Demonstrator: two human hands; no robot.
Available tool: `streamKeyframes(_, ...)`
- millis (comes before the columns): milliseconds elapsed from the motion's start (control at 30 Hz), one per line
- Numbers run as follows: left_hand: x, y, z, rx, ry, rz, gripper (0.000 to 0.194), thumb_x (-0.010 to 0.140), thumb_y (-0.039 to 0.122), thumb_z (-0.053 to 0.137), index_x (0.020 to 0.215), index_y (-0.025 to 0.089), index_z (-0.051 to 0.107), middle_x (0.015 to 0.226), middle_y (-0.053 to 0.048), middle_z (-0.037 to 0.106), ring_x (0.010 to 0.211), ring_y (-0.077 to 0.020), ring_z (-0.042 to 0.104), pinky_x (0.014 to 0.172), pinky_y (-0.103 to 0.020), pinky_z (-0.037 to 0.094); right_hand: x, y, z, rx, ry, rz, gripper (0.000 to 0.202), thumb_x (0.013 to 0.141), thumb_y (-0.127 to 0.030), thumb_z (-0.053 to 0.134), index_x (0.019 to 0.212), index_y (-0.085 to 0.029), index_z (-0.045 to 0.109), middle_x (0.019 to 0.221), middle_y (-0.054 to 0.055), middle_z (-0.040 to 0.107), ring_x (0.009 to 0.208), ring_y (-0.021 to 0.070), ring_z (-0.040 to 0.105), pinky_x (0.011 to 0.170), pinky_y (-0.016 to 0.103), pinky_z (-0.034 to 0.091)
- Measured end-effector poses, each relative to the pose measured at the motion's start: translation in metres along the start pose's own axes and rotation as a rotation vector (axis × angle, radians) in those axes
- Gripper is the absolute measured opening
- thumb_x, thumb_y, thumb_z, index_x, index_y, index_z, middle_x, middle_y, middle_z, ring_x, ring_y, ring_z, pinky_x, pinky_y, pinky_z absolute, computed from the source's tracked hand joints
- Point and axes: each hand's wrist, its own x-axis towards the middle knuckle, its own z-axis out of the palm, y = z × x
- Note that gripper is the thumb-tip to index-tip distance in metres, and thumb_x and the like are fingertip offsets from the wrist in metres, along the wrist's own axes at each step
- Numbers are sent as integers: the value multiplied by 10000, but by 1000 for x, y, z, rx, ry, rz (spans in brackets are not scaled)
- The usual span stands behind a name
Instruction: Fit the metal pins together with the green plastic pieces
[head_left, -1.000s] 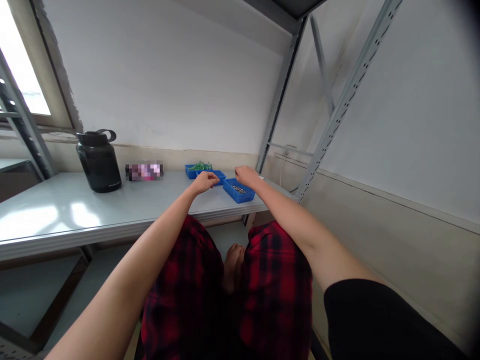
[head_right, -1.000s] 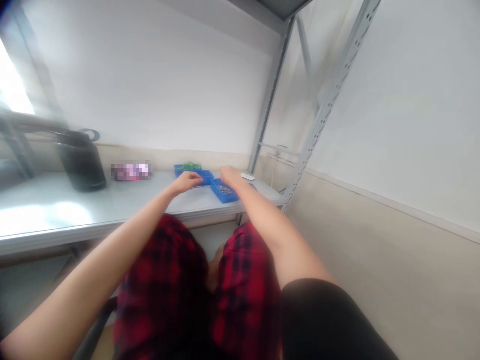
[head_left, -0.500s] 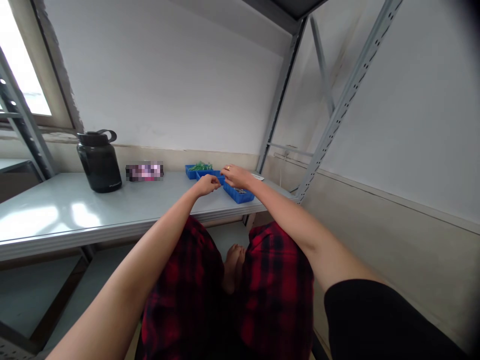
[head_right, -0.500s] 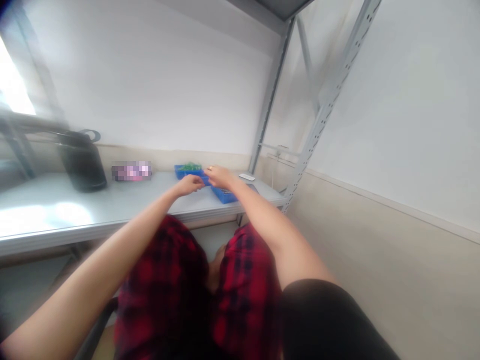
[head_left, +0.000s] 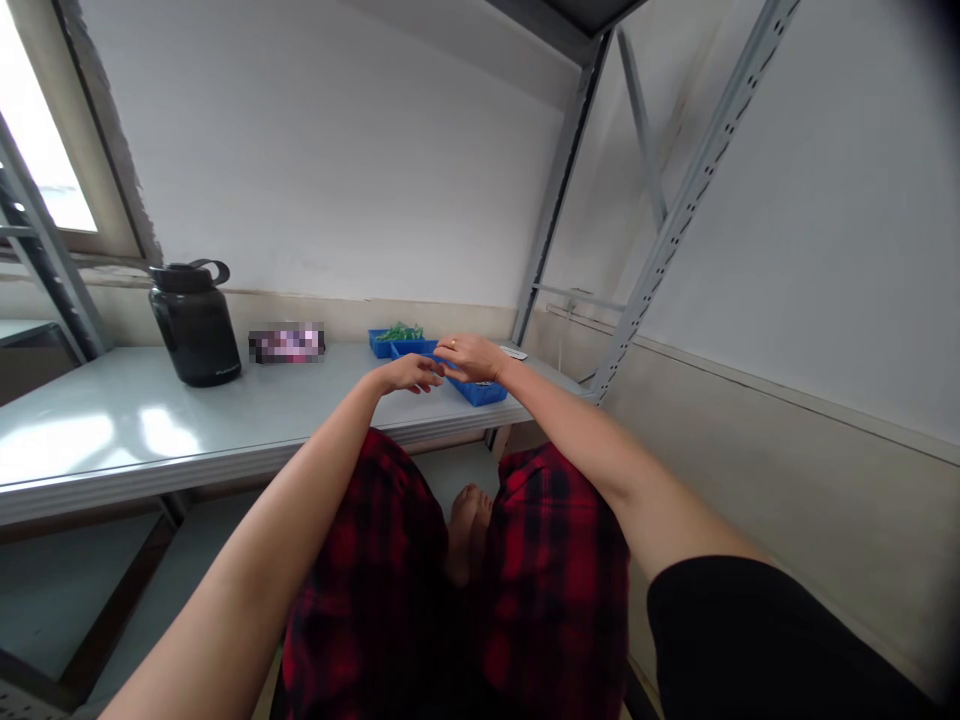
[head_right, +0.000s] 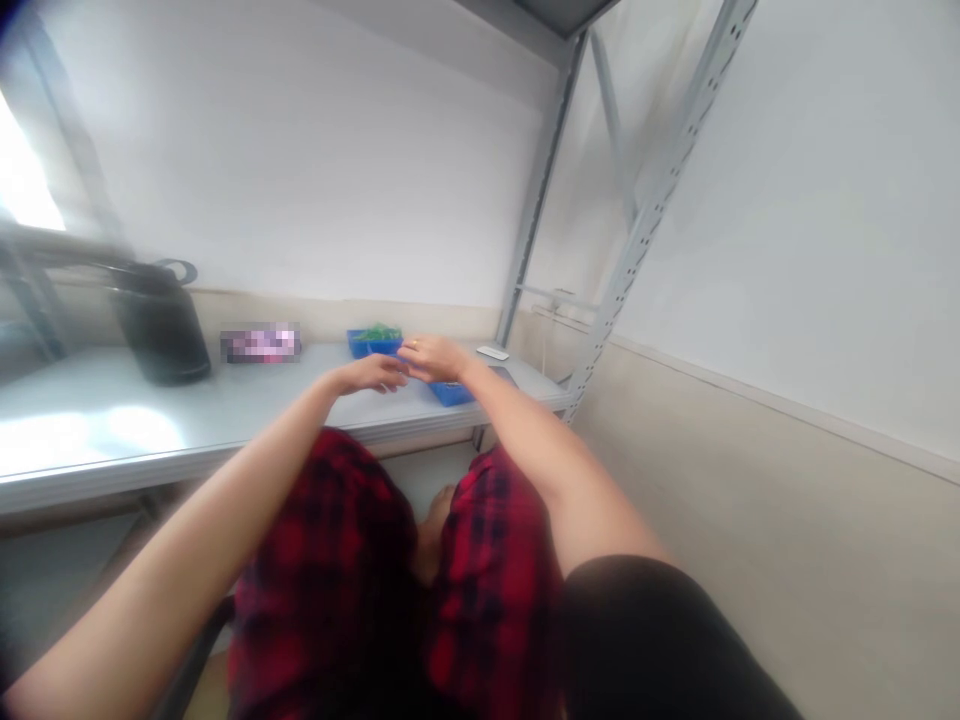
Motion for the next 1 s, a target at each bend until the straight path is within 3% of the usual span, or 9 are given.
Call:
streamKeyframes(167,-9,6,5,-93,-270,-62,451,548,197,829,990,209,741,987,-88,732,859,-225,701,747,-325,548,0,1,4,-33,0,-38,269,991,-273,416,1091,-137,625,1129,174,654,1014,240,586,846,337,413)
streamKeyframes(267,-11,8,8,-108,-325,-55,523,530,194,845,1041,210,729,996,-92,733,876,-237,708,760,-338,558,-1,2,4,-35,10,-47,258,990,-277,419,1064,-139,624,1090,165,656,985,237,588,816,331,415)
streamKeyframes(367,-7,4,6,-75,-237,6,474,567,211,817,1031,194,721,960,-90,737,846,-233,707,730,-328,559,-3,1,2,-31,8,-33,236,983,-252,423,1055,-144,620,1070,157,654,974,236,583,791,322,411)
streamKeyframes(500,17,-6,-11,120,73,95,315,691,247,705,992,155,713,845,-82,728,741,-216,679,661,-305,533,-4,-2,1,-55,-84,25,233,950,-168,436,1090,-132,618,1051,151,654,938,230,579,774,313,402)
streamKeyframes(633,48,-19,-38,455,281,160,272,760,238,604,987,145,723,937,-87,737,868,-219,672,812,-299,519,1,-3,7,-43,-143,166,242,937,-141,433,1070,-122,634,1058,153,658,939,237,578,799,323,403)
streamKeyframes(800,69,-35,-54,797,200,154,277,789,274,547,971,175,730,981,-66,744,912,-232,657,827,-292,486,8,13,21,183,-7,423,301,936,-167,440,1179,-127,614,1138,141,657,1059,244,559,853,322,408)
streamKeyframes(1000,72,-40,-40,962,37,88,223,801,260,538,871,191,738,953,-67,752,855,-227,660,767,-274,452,-6,56,40,462,-15,443,237,902,-213,509,1056,-139,674,1047,100,701,912,201,596,810,294,407)
